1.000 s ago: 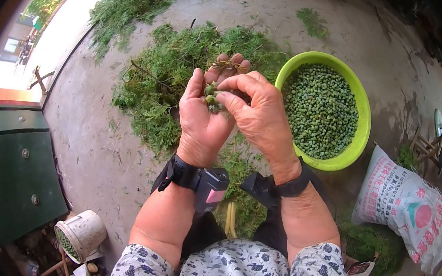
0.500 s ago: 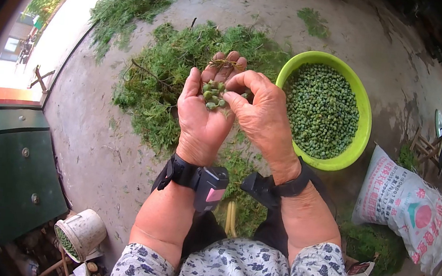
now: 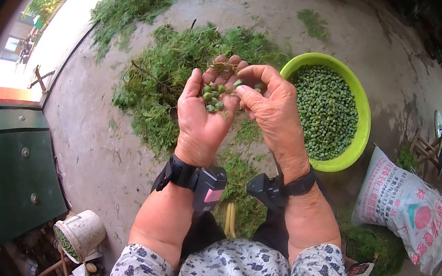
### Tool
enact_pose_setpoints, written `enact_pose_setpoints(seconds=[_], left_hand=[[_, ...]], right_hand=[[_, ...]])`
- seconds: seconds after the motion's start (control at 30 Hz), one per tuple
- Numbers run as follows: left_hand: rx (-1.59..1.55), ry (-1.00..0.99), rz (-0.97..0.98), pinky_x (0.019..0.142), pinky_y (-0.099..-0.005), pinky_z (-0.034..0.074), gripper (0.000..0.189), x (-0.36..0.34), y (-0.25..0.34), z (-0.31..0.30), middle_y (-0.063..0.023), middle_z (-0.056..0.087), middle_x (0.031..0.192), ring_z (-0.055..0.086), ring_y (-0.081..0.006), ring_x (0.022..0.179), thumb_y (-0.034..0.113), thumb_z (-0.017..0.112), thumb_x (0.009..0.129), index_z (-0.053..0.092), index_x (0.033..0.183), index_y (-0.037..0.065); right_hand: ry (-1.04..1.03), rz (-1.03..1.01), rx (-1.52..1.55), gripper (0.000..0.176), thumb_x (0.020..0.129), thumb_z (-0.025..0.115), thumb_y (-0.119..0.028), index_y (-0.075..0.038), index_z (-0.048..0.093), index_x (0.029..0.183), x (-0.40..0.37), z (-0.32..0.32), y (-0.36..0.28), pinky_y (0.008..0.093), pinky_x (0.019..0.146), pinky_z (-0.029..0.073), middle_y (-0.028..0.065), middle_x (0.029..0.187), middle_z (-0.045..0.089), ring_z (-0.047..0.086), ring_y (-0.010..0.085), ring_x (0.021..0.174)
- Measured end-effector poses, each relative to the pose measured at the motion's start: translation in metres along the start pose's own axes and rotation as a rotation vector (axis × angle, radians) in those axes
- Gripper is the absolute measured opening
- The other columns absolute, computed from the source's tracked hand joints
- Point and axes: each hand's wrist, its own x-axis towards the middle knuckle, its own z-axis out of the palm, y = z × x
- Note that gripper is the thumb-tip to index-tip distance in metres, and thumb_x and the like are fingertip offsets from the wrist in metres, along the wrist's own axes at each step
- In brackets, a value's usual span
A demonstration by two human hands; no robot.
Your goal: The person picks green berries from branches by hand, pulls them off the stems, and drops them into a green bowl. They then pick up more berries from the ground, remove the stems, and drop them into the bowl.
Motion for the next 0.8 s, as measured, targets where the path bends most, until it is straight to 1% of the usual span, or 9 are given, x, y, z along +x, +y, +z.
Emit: enact_pose_setpoints(seconds=[0.03,0.07,0.2,0.3,0.4,0.5,0.6,0.7,0.8], left_hand=[[0.019,0.011,-0.032,0.101,-0.0422,0.041,0.037,0.0,0.0,-0.002,-0.0167,0.056,0.12,0.053,-0.0282,0.113,0.031,0.039,0.099,0.052,0.115,0.0],[0.049,0.101,0.009,0.095,-0.0413,0.046,0.033,0.0,-0.003,-0.002,-0.014,0.061,0.109,0.058,-0.0255,0.104,0.028,0.043,0.098,0.056,0.108,0.0],[0.215,0.148,-0.003,0.089,-0.037,0.051,0.023,-0.005,-0.01,0.003,-0.0112,0.061,0.101,0.06,-0.0223,0.096,0.021,0.05,0.095,0.058,0.105,0.001],[0.277,0.148,-0.022,0.085,-0.0396,0.052,0.018,-0.007,-0.011,0.006,-0.0083,0.063,0.093,0.06,-0.0193,0.089,0.014,0.057,0.091,0.061,0.101,0.0],[0.35,0.102,-0.021,0.083,-0.0348,0.052,0.016,-0.007,-0.014,0.005,-0.0083,0.06,0.099,0.06,-0.0184,0.09,0.014,0.056,0.091,0.057,0.103,0.002],[0.395,0.108,0.011,0.083,-0.0345,0.051,0.009,-0.01,-0.016,0.007,-0.0035,0.062,0.087,0.06,-0.0152,0.085,0.011,0.06,0.088,0.061,0.093,0.004],[0.361,0.147,0.002,0.083,-0.0327,0.05,0.006,-0.012,-0.017,0.005,-0.0035,0.063,0.088,0.06,-0.0154,0.084,0.01,0.06,0.088,0.06,0.091,0.004],[0.315,0.175,-0.043,0.083,-0.0344,0.051,0.007,-0.005,-0.015,-0.003,-0.0075,0.064,0.09,0.06,-0.0186,0.085,0.007,0.059,0.088,0.059,0.093,0.003],[0.274,0.212,-0.037,0.084,-0.0359,0.053,0.008,-0.004,-0.015,-0.002,-0.0123,0.064,0.093,0.061,-0.0225,0.088,0.005,0.058,0.088,0.058,0.094,0.0]], right_hand=[[0.004,-0.009,0.081,0.022,0.084,0.058,0.001,0.002,0.061,0.106,0.001,-0.001,-0.002,0.017,0.051,0.039,0.0022,0.09,0.061,0.052,0.0036,0.066],[0.011,-0.025,0.096,0.023,0.084,0.058,0.001,0.003,0.06,0.107,0.004,-0.002,-0.003,0.0156,0.049,0.038,0.0011,0.087,0.061,0.052,0.002,0.068],[0.047,0.019,0.023,0.022,0.084,0.061,-0.002,0.002,0.062,0.106,0.006,-0.014,-0.004,0.017,0.052,0.04,0.0005,0.083,0.062,0.052,0.0029,0.065],[0.113,-0.048,-0.108,0.018,0.083,0.063,-0.003,0.001,0.065,0.1,0.008,-0.012,-0.005,0.0186,0.057,0.043,-0.0001,0.083,0.063,0.052,0.0038,0.065],[0.119,0.009,-0.165,0.015,0.082,0.064,-0.003,0.0,0.067,0.097,0.007,-0.012,-0.007,0.0196,0.06,0.044,-0.0004,0.082,0.063,0.052,0.0045,0.065],[0.094,-0.032,-0.238,0.014,0.081,0.064,-0.003,-0.001,0.067,0.095,0.006,-0.01,-0.006,0.0196,0.059,0.044,-0.0009,0.079,0.063,0.051,0.0042,0.064],[0.1,-0.081,-0.325,0.015,0.083,0.063,-0.003,0.0,0.065,0.097,0.007,-0.011,-0.001,0.0203,0.057,0.043,0.0,0.077,0.062,0.052,0.0054,0.064],[0.145,0.058,0.093,0.017,0.085,0.061,-0.002,0.002,0.06,0.101,0.008,-0.013,0.0,0.021,0.055,0.043,0.0024,0.078,0.06,0.054,0.0084,0.065],[0.255,-0.004,0.223,0.018,0.086,0.058,-0.001,0.004,0.055,0.104,0.017,-0.035,0.003,0.0213,0.056,0.045,0.0056,0.084,0.057,0.056,0.0115,0.068]])
